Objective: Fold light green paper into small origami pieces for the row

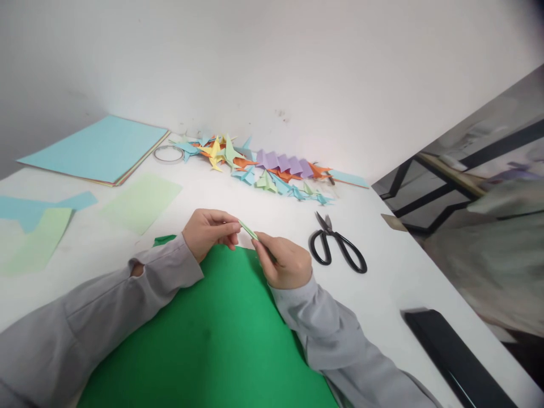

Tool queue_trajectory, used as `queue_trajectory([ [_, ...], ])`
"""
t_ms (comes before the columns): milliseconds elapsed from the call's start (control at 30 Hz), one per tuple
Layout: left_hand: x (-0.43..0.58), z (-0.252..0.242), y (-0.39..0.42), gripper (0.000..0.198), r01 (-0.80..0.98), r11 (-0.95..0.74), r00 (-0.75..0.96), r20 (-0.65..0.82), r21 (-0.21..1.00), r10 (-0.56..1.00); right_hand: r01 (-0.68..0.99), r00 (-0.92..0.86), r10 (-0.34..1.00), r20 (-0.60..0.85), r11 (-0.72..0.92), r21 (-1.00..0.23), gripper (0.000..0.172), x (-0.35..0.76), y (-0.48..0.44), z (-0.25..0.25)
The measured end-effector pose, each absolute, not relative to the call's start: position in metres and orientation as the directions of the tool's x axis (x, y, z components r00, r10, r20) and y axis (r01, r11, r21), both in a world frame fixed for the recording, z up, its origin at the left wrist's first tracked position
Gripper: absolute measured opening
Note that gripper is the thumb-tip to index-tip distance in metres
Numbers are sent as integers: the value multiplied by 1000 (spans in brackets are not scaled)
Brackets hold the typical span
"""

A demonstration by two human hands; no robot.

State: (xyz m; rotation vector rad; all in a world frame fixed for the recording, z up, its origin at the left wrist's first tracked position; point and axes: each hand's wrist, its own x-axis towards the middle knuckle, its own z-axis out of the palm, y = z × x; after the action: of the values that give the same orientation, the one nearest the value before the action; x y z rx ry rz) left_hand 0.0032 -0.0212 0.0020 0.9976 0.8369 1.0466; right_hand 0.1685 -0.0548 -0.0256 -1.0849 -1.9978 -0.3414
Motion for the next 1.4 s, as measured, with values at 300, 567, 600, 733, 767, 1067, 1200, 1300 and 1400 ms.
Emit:
queue_trajectory([
  [300, 1, 0, -20, 16, -260, 126, 312, -40, 957, 949, 792, -277, 624, 731, 579, -194, 19, 168, -58, -24],
  [567, 1, 3, -22, 17, -229, 146, 309, -70, 963, 948, 788, -284, 603, 745, 589, -177, 18, 167, -57, -23],
  [600, 1, 3, -21, 17, -227, 150, 310, -74, 962, 948, 785, -289, 599, 747, 595, -174, 18, 167, -57, -22],
  [733, 0, 2, -20, 18, -227, 157, 321, -78, 961, 944, 786, -287, 606, 742, 591, -179, 18, 167, -58, -22],
  [767, 0, 2, -20, 18, -227, 160, 327, -79, 961, 942, 787, -279, 612, 740, 587, -189, 18, 167, -58, -22],
  [1067, -2, 3, -20, 16, -222, 157, 355, -71, 962, 932, 775, -256, 643, 722, 583, -245, 18, 167, -59, -23],
  [1200, -1, 4, -20, 15, -212, 146, 348, -65, 966, 935, 763, -260, 624, 737, 600, -239, 19, 168, -58, -25],
  [1300, -1, 4, -20, 15, -202, 135, 346, -59, 970, 937, 756, -264, 615, 743, 611, -237, 18, 168, -58, -24],
  [1400, -2, 3, -20, 14, -191, 113, 346, -42, 975, 937, 756, -255, 644, 721, 598, -267, 18, 167, -59, -22],
])
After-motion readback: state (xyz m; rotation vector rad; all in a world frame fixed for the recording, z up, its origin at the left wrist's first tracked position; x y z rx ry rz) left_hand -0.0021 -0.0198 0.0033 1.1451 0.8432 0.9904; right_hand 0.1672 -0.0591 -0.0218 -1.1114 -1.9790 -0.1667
